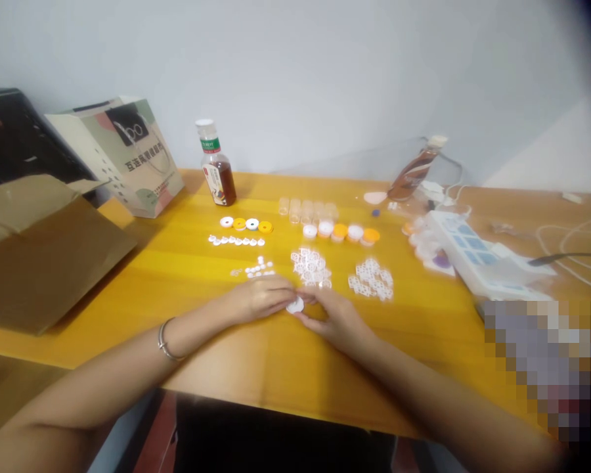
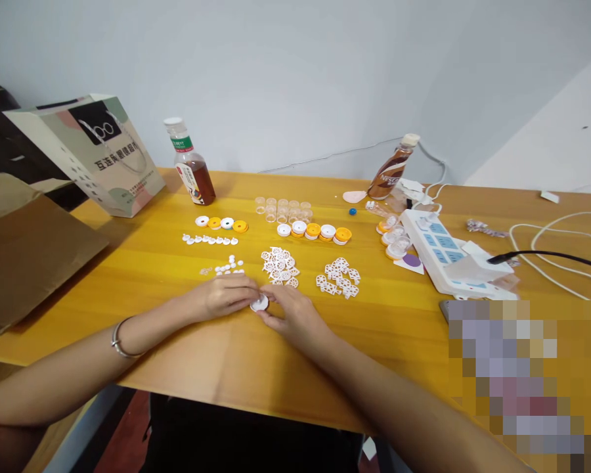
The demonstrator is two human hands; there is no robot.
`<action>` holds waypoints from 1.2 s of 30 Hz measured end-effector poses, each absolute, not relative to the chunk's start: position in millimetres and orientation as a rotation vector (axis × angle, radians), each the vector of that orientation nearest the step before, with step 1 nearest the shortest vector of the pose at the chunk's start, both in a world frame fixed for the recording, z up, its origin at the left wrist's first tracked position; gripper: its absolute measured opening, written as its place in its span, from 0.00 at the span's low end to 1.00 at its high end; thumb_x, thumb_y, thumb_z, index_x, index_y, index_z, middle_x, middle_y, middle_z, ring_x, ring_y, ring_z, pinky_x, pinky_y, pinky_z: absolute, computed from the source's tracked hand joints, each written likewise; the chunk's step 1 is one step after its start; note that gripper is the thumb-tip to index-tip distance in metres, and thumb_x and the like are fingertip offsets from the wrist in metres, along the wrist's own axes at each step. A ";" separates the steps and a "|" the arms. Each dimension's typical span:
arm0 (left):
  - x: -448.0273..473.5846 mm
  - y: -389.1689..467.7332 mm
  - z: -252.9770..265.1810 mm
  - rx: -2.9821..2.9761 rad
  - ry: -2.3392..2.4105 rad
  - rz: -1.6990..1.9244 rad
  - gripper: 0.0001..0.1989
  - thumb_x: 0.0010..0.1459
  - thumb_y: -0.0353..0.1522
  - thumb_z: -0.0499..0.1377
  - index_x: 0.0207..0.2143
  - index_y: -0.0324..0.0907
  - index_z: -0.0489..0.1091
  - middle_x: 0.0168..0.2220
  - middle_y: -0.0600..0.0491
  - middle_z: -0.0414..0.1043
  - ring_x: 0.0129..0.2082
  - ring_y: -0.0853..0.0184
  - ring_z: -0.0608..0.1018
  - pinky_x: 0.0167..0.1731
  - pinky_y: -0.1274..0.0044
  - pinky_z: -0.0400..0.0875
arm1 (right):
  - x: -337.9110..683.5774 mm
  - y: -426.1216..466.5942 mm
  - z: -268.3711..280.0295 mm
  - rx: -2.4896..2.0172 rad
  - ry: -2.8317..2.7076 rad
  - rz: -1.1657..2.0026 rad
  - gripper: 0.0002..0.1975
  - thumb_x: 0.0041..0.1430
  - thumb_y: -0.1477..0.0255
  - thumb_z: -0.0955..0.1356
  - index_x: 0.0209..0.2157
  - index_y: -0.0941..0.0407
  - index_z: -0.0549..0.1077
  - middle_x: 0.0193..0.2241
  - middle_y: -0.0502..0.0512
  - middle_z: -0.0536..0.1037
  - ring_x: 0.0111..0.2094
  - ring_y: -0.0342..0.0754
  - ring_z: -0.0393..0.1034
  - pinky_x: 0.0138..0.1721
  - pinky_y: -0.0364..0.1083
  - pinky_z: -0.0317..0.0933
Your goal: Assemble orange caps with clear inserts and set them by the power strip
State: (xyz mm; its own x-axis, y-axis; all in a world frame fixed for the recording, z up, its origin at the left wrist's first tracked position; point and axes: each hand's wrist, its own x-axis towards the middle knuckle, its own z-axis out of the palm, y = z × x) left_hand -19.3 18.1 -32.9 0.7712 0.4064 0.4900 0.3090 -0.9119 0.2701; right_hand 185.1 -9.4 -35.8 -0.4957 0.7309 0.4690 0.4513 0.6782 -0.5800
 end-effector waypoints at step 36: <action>-57.1 26.3 0.4 2.504 0.981 0.755 0.10 0.58 0.31 0.52 0.41 0.40 0.70 0.39 0.48 0.70 0.38 0.69 0.73 0.39 0.74 0.69 | 185.4 -7.4 -31.1 -0.929 -2.186 0.604 0.06 0.50 0.73 0.68 0.33 0.55 0.69 0.31 0.54 0.72 0.33 0.46 0.69 0.35 0.45 0.65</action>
State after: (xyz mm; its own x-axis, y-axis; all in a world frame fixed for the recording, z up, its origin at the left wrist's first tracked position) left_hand -57.1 26.3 0.4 0.6191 0.7029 0.3502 0.5182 -0.7008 0.4903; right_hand 185.4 -7.4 -31.1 -0.5161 0.7559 0.4028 0.4420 0.6378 -0.6308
